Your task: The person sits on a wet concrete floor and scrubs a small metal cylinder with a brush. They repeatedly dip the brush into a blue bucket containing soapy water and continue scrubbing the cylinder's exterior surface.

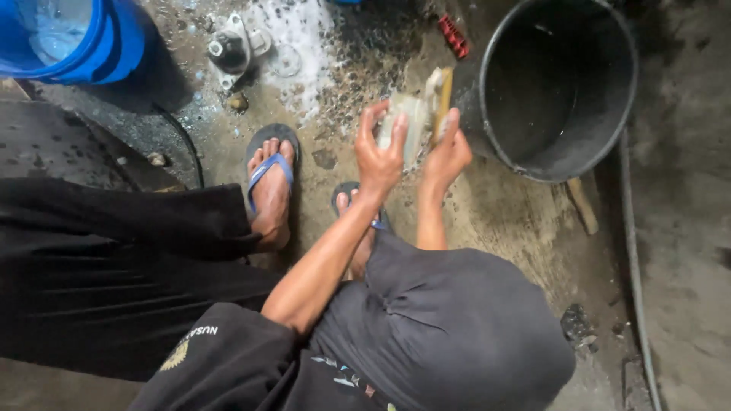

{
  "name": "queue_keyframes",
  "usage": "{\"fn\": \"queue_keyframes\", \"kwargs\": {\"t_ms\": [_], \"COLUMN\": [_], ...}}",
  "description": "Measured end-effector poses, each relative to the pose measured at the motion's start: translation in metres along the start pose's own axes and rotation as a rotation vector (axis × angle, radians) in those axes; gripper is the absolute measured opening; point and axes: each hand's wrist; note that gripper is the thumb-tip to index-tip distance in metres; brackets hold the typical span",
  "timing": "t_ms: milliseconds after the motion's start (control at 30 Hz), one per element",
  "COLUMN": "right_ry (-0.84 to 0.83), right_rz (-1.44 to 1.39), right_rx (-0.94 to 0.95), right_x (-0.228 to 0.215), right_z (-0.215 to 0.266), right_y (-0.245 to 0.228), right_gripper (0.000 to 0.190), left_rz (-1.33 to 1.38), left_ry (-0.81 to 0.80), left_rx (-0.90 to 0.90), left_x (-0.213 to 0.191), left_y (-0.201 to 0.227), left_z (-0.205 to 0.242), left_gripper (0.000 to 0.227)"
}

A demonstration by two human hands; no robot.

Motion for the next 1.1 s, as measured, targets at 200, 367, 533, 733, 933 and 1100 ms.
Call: {"fn": "queue_keyframes", "kwargs": {"t_ms": [200, 367, 533, 733, 933, 1100], "right_ry": [-0.056, -0.049, -0.063, -0.179, -0.122, -0.142], "right_rz": [0.003, 0.014, -0.004, 0.087, 0.067, 0.019], "right_rx": [0.255, 0.107, 0.369, 0.618, 0.582, 0.717], "right_x": [-0.002, -0.004, 0.008, -0.016, 0.016, 0.008], "right_z": [0.015, 0.014, -0.002, 0.055, -0.016, 0.007], "right_y": [0.014, -0.004, -0.011, 0.054, -0.052, -0.017], "right_gripper": [0.032, 0.035, 0.036, 0.043, 0.055, 0.05], "left_rz": [0.048, 0.066, 0.063, 0.094, 0.044, 0.023], "left_ry": [0.017, 0.06, 0.016, 0.066, 0.068, 0.088], "left_rx": [-0.039, -0.096, -0.129, -0.081, -0.11, -0.053], "left_x": [-0.004, -0.004, -0.01, -0.012, 0.0, -0.005], "left_y": [0.0, -0.005, -0.007, 0.012, 0.001, -0.01], "left_z": [-0.008, -0.011, 0.005, -0.036, -0.004, -0.016], "left_gripper": [0.027, 0.028, 0.025, 0.028, 0.032, 0.028]}}
Point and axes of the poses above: each hand's wrist, its own z-axis away from the middle knuckle, its own x-axis out of the palm, y = z × x, and after that the axes turned 1 degree about -z, right-handed
